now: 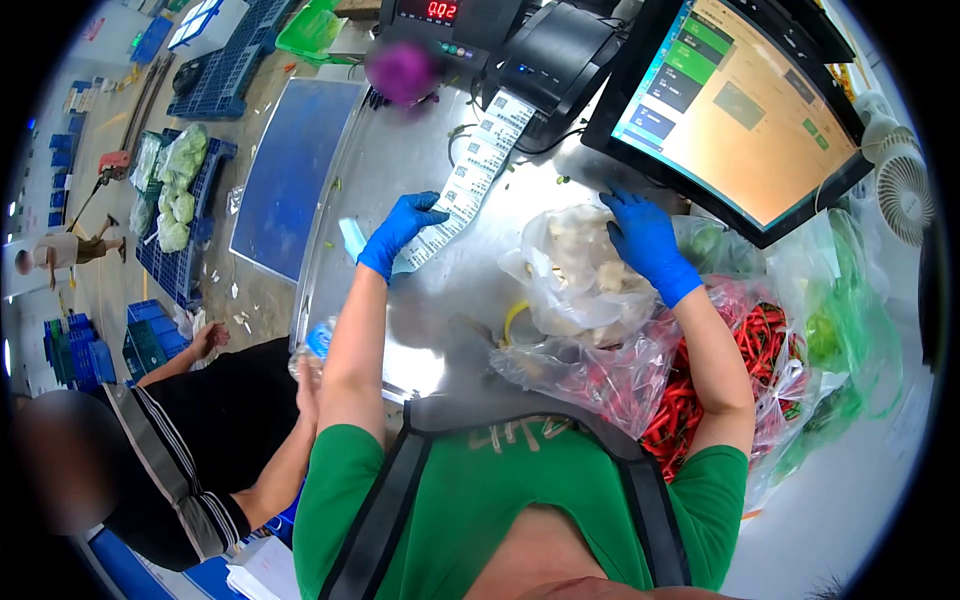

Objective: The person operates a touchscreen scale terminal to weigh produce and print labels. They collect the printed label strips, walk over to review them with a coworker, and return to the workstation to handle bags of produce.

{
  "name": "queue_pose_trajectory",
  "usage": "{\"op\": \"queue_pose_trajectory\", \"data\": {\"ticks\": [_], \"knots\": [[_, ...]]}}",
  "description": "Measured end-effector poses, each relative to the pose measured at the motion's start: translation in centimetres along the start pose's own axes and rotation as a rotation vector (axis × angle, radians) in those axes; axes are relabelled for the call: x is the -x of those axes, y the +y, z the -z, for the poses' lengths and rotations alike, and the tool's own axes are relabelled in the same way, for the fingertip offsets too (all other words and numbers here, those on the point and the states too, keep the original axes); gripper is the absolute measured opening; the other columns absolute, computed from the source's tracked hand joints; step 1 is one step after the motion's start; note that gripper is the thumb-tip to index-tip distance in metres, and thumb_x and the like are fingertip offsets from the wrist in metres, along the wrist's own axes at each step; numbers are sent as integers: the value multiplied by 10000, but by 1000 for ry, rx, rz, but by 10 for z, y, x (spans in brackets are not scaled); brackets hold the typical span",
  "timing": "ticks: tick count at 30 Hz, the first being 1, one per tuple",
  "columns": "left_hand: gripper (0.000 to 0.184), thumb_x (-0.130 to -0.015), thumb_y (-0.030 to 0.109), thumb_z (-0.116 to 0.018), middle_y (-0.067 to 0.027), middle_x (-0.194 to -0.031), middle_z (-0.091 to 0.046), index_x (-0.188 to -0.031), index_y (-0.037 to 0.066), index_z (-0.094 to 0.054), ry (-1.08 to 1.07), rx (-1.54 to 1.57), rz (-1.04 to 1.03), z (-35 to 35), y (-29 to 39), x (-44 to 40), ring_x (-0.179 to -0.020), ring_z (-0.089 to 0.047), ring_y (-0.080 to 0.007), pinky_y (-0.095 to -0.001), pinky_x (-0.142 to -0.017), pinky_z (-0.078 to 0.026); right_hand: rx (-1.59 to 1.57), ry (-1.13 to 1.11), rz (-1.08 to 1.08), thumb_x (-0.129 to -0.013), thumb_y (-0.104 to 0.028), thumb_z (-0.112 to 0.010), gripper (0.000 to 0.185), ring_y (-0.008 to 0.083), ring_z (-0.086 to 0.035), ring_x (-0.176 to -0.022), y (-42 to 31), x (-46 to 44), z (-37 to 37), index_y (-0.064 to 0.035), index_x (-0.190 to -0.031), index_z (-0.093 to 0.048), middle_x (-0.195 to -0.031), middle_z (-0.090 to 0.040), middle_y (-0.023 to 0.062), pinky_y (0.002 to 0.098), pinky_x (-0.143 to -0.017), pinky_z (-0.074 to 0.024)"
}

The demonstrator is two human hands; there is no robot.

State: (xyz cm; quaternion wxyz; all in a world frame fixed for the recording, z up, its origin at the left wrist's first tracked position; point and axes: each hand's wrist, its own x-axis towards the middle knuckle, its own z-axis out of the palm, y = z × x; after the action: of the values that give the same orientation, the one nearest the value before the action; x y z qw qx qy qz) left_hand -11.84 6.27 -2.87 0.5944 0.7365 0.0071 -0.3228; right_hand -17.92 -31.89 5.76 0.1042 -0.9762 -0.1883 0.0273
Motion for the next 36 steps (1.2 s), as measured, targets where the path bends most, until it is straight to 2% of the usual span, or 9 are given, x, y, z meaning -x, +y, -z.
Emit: {"op": "queue_pose_trajectory", "data": {"ticks": [9, 22, 26, 27, 29, 31, 32, 34, 36], "knots": [[340, -766, 97, -676, -49, -937, -654, -1076, -27, -611, 79, 81, -58, -5, 3, 26, -812, -579, -107, -242, -747, -450, -22, -136, -45, -767, -139, -598, 428, 323, -566, -994, -4, -1, 0, -117, -1189, -534, -1321, -470, 120, 427, -877, -440], [422, -774, 81, -665, -93, -1079, -619, -1163, -44, -562, 147, 123, -268, -16, 29, 57, -973, -565, -150, -275, -870, -441, -375, 268, 84, -839, -213, -593, 234, 300, -622, -840, -69, -88, 14, -125, -1050, -644, -926, -650, 138, 361, -729, -492], [423, -733, 83, -698, -94, -1031, -624, -1115, -56, -578, 215, 158, -373, -22, 65, 60, -942, -563, -128, -284, -848, -446, -843, -312, -396, -863, -488, -537, 508, 117, -595, -579, -79, -127, -5, -2, -784, -663, -620, -607, 52, 249, -518, -449], [382, -724, 78, -700, -81, -992, -633, -1076, -39, -607, 164, 223, -458, -24, 67, 54, -918, -567, -122, -283, -830, -451, -916, -506, -530, -858, -536, -506, 544, 162, -614, -639, -69, -133, -13, -17, -938, -650, -776, -641, 87, 277, -530, -467], [297, -720, 64, -692, -70, -925, -636, -999, -19, -636, 157, 198, -509, -32, 71, 46, -868, -572, -122, -287, -795, -455, -1513, -436, -641, -861, -553, -476, 592, 208, -615, -829, -67, -115, -34, -38, -1138, -566, -1030, -608, 122, 290, -637, -487], [329, -699, 125, -710, -110, -916, -632, -991, -6, -634, 177, 109, -518, -42, 80, 49, -858, -601, -177, -302, -791, -459, -1991, -573, -689, -852, -576, -470, 629, 221, -524, -1074, -82, -105, -31, -128, -1293, -455, -1235, -521, 80, 406, -859, -451], [331, -698, 141, -708, -123, -925, -632, -990, 4, -636, 195, 40, -518, -47, 84, 49, -864, -607, -210, -314, -798, -460, -2130, -525, -649, -883, -497, -456, 535, 227, -493, -1117, -85, -99, -42, -150, -1291, -465, -1254, -511, 75, 427, -930, -399], [316, -712, 168, -689, -145, -947, -634, -988, 24, -638, 233, -79, -596, -63, 87, 49, -865, -612, -287, -355, -806, -464, -1891, -409, -27, -911, -323, -463, 403, 213, -517, -1083, -89, -92, -69, -98, -1245, -474, -1199, -538, 81, 354, -891, -435], [301, -737, 146, -655, -116, -924, -641, -1010, 23, -626, 157, -35, -631, -76, 98, 58, -826, -611, -203, -327, -770, -474, -2100, -462, 11, -904, -250, -484, 335, 213, -563, -986, -85, -88, -61, -66, -1183, -496, -1087, -577, 97, 328, -825, -468]]}}
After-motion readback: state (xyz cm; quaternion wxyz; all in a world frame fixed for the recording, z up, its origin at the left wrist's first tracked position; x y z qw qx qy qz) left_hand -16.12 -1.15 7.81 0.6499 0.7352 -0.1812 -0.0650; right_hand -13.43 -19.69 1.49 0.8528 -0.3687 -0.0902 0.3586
